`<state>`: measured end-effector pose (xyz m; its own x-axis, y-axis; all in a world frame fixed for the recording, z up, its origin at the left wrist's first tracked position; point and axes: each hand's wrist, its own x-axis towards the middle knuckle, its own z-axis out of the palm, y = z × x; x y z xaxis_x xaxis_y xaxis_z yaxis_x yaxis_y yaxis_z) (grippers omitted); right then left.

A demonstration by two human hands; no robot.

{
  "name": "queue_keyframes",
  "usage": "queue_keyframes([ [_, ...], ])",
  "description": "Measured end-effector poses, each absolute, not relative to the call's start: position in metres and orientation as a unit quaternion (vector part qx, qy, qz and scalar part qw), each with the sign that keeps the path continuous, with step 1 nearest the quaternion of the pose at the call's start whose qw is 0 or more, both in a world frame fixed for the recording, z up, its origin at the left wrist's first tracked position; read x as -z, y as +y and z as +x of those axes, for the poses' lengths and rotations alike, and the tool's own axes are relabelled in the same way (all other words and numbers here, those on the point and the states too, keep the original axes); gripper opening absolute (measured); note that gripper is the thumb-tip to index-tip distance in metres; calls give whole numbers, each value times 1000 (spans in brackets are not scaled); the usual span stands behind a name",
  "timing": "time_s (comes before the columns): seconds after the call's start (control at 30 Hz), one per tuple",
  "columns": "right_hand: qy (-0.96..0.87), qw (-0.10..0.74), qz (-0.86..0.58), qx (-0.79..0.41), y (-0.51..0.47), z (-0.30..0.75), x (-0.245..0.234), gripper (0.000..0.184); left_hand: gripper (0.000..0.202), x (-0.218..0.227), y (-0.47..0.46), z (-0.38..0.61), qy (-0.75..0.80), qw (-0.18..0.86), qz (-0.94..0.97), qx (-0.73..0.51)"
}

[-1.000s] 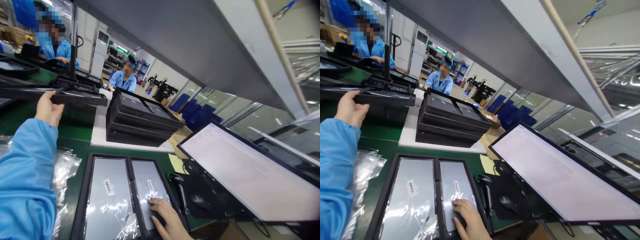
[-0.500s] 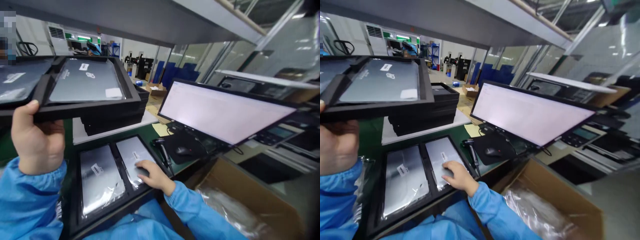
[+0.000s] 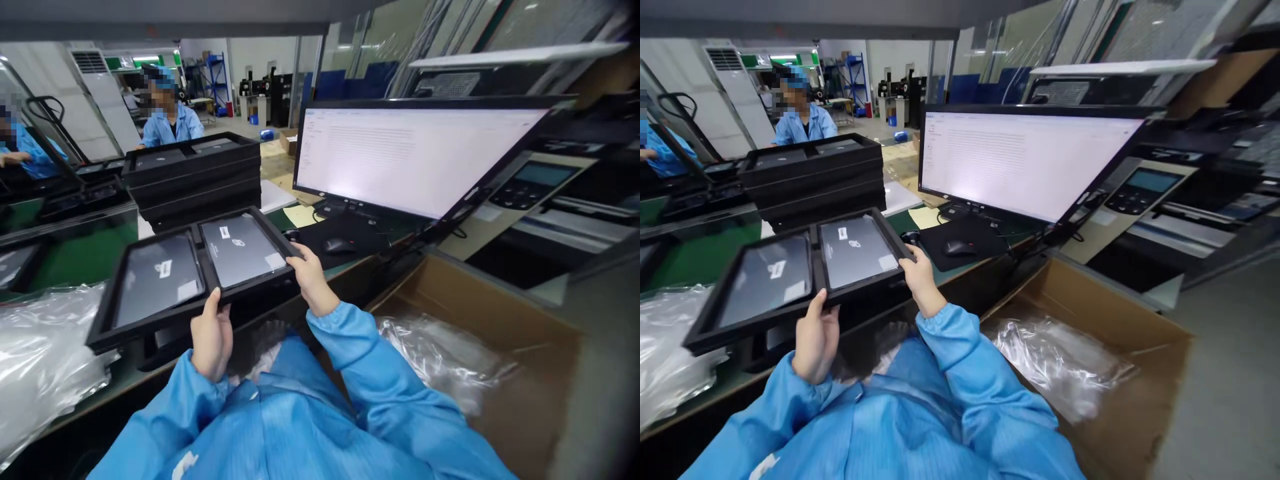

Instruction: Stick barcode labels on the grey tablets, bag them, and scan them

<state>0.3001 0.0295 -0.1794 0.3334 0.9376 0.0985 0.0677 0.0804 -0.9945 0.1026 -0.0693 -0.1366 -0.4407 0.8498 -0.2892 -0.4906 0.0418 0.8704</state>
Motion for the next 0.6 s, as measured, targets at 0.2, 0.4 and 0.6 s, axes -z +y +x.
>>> queue_keyframes([
  [0.2,-591,426,-631,-265,25,320,204,51,32,158,-113,93,524,644,213,-515],
  [0.4,-657,328,-653,-187,25,328,195,56,30,74,-105,20,533,426,580,-445],
  [0.6,-678,380,-601,-186,27,341,205,47,35,55,44,-94,670,190,519,-495],
])
